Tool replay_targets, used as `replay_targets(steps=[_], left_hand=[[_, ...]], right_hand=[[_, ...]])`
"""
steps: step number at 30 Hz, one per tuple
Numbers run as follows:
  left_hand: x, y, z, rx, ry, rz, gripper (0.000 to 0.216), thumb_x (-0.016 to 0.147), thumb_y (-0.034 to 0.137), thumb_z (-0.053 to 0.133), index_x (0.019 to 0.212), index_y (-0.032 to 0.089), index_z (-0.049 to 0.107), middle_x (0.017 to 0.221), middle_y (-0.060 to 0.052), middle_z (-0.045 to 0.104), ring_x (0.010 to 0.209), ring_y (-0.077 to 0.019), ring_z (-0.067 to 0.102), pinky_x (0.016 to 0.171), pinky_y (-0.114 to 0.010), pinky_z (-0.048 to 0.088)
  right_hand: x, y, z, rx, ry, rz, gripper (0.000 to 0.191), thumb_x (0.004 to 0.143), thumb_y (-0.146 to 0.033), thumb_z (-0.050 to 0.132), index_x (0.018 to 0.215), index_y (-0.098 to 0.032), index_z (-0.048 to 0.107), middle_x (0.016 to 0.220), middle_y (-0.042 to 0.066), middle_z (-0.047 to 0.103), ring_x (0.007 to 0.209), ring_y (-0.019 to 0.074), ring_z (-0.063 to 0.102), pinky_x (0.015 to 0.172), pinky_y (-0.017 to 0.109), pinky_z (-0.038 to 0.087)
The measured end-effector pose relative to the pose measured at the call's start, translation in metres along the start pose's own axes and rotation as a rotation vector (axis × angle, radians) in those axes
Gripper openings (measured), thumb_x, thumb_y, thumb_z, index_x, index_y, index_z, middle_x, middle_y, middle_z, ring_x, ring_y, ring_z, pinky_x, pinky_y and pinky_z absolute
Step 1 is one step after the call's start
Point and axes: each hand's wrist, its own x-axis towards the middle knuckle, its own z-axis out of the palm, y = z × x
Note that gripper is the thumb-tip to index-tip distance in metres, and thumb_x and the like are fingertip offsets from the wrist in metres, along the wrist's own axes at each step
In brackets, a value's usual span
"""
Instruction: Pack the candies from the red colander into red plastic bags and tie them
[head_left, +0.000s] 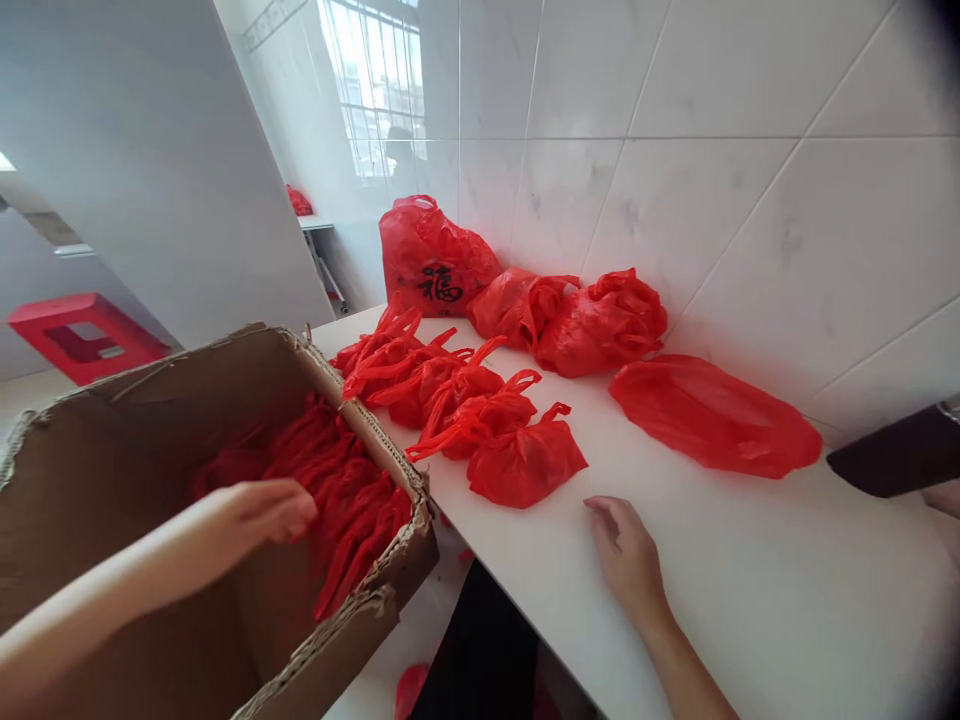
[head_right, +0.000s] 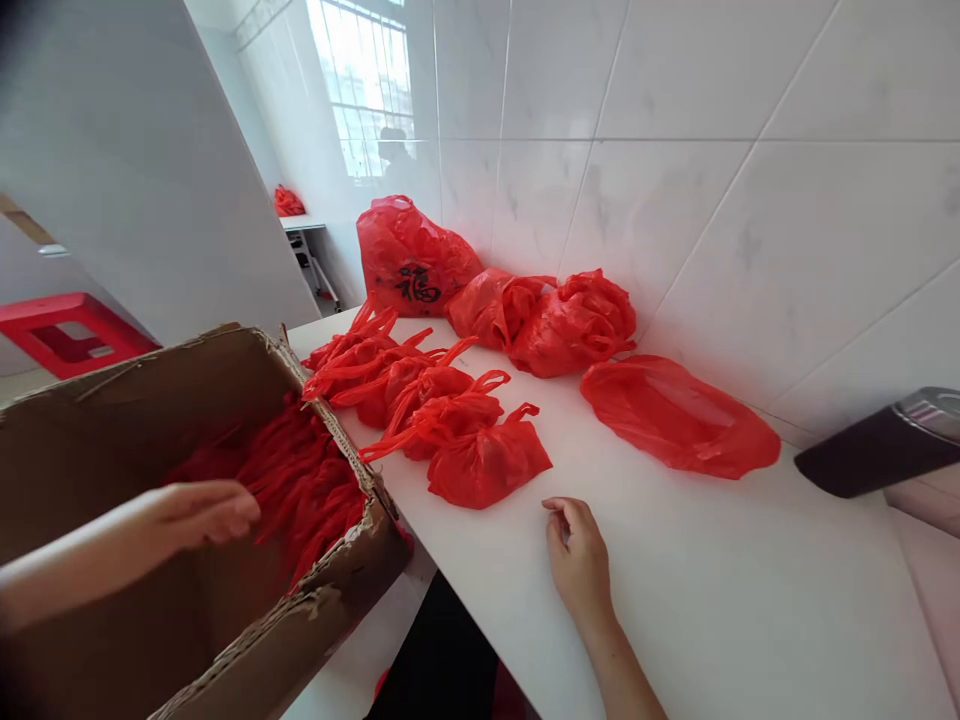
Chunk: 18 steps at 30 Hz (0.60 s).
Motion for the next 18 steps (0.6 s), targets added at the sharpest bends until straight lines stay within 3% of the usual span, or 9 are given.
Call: replay_targets(steps=[2, 5, 8, 10, 12, 15, 18], left_hand=[[0.028, -0.001, -0.033, 0.068, -0.062, 0.002, 0.033, 0.079, 0.054, 0.045, 0.085, 0.028, 0.065, 0.073, 0.004, 0.069, 0.069, -0.0179, 0.060, 0.067, -0.024, 0.044], [0.055, 0.043, -0.044, 0.098, -0.092, 0.199, 0.034, 0.084, 0.055, 0.046, 0.096, 0.029, 0.064, 0.087, 0.005, 0.072, 0.077, -0.0179, 0.063, 0.072, -0.024, 0.044], [0.065, 0.121, -0.007, 0.205, 0.041, 0.560, 0.031, 0.090, 0.046, 0.041, 0.094, 0.026, 0.064, 0.094, 0.000, 0.072, 0.081, -0.0203, 0.064, 0.070, -0.029, 0.045], [0.069, 0.168, 0.032, 0.216, -0.007, 0.712, 0.029, 0.091, 0.044, 0.042, 0.095, 0.026, 0.065, 0.101, -0.002, 0.070, 0.091, -0.0216, 0.064, 0.074, -0.031, 0.046], [0.077, 0.200, 0.072, 0.309, -0.088, 0.760, 0.033, 0.090, 0.046, 0.045, 0.102, 0.021, 0.064, 0.107, -0.010, 0.068, 0.100, -0.0273, 0.061, 0.078, -0.037, 0.047], [0.091, 0.220, 0.115, 0.366, -0.161, 0.707, 0.032, 0.086, 0.041, 0.059, 0.102, 0.014, 0.064, 0.104, -0.013, 0.066, 0.098, -0.0268, 0.061, 0.081, -0.042, 0.049], [0.098, 0.219, 0.128, 0.366, -0.260, 0.682, 0.026, 0.088, 0.035, 0.059, 0.105, 0.015, 0.062, 0.106, -0.008, 0.064, 0.092, -0.0192, 0.062, 0.082, -0.041, 0.052]], right_hand=[[0.005, -0.004, 0.003, -0.029, 0.017, 0.014, 0.022, 0.087, -0.032, 0.043, 0.095, -0.022, 0.060, 0.104, 0.005, 0.062, 0.094, 0.0195, 0.059, 0.081, 0.033, 0.048], [0.010, -0.006, 0.006, -0.055, 0.032, -0.005, 0.022, 0.087, -0.031, 0.042, 0.092, -0.021, 0.060, 0.100, 0.005, 0.062, 0.091, 0.0194, 0.059, 0.079, 0.033, 0.048], [0.010, -0.005, 0.009, -0.059, 0.050, -0.025, 0.021, 0.086, -0.029, 0.042, 0.090, -0.021, 0.060, 0.097, 0.006, 0.062, 0.087, 0.0195, 0.059, 0.077, 0.033, 0.048], [0.010, -0.003, 0.011, -0.044, 0.066, -0.036, 0.019, 0.085, -0.028, 0.043, 0.089, -0.020, 0.060, 0.095, 0.006, 0.062, 0.085, 0.0195, 0.059, 0.075, 0.033, 0.048], [0.010, -0.002, 0.012, -0.033, 0.078, -0.051, 0.019, 0.085, -0.028, 0.043, 0.087, -0.020, 0.060, 0.093, 0.006, 0.062, 0.082, 0.0192, 0.059, 0.073, 0.033, 0.048], [0.008, -0.003, 0.010, -0.032, 0.086, -0.073, 0.019, 0.085, -0.026, 0.042, 0.087, -0.020, 0.060, 0.092, 0.006, 0.063, 0.079, 0.0186, 0.059, 0.072, 0.032, 0.049], [0.007, -0.005, 0.006, -0.022, 0.079, -0.091, 0.020, 0.085, -0.025, 0.041, 0.086, -0.021, 0.061, 0.091, 0.005, 0.064, 0.078, 0.0187, 0.060, 0.071, 0.032, 0.050]])
